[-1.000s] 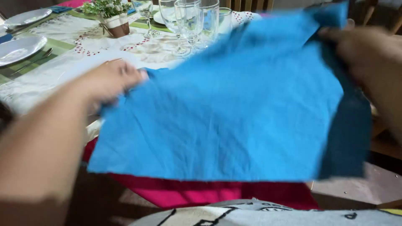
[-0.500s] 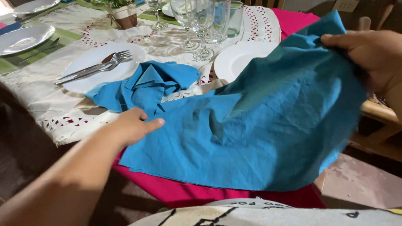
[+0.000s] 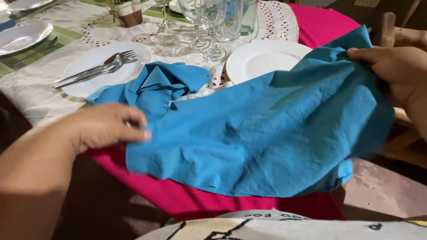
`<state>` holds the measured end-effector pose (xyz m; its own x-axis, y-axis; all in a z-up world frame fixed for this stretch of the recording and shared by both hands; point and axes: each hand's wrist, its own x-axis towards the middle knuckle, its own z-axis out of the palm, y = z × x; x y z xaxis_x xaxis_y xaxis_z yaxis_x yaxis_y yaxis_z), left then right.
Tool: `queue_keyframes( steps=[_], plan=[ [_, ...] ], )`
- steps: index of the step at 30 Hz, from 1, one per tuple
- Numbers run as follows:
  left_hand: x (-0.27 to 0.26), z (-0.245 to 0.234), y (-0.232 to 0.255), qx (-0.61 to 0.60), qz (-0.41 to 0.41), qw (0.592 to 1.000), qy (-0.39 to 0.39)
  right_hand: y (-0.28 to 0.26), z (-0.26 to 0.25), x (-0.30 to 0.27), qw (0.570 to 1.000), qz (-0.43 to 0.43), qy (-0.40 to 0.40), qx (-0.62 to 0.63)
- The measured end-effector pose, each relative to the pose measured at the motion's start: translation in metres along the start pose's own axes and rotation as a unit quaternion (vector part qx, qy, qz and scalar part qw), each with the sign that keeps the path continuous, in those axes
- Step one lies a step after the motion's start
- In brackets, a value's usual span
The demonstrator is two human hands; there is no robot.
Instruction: The person is folding a blue cloth napkin on a dining table.
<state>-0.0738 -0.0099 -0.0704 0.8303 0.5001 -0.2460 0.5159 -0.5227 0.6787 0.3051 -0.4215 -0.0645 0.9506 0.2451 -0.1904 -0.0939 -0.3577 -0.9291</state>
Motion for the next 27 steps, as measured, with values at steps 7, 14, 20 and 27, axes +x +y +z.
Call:
queue_keyframes(
  steps=[7,14,20,27],
  plan=[
    [0.013,0.033,0.027,0.090,-0.039,0.975,-0.202,-0.007,0.015,-0.012,0.999,-0.015,-0.020,0.036],
    [0.063,0.097,0.038,-0.162,-0.171,0.972,0.022,-0.014,0.019,-0.023,0.999,0.020,-0.005,0.030],
    [0.052,0.101,0.052,-0.219,-0.231,0.946,-0.059,-0.012,0.013,-0.014,0.997,0.029,-0.044,0.062],
    [0.068,0.107,0.051,-0.202,-0.172,0.958,-0.113,-0.009,0.025,-0.008,0.994,0.035,-0.052,0.091]
  ],
)
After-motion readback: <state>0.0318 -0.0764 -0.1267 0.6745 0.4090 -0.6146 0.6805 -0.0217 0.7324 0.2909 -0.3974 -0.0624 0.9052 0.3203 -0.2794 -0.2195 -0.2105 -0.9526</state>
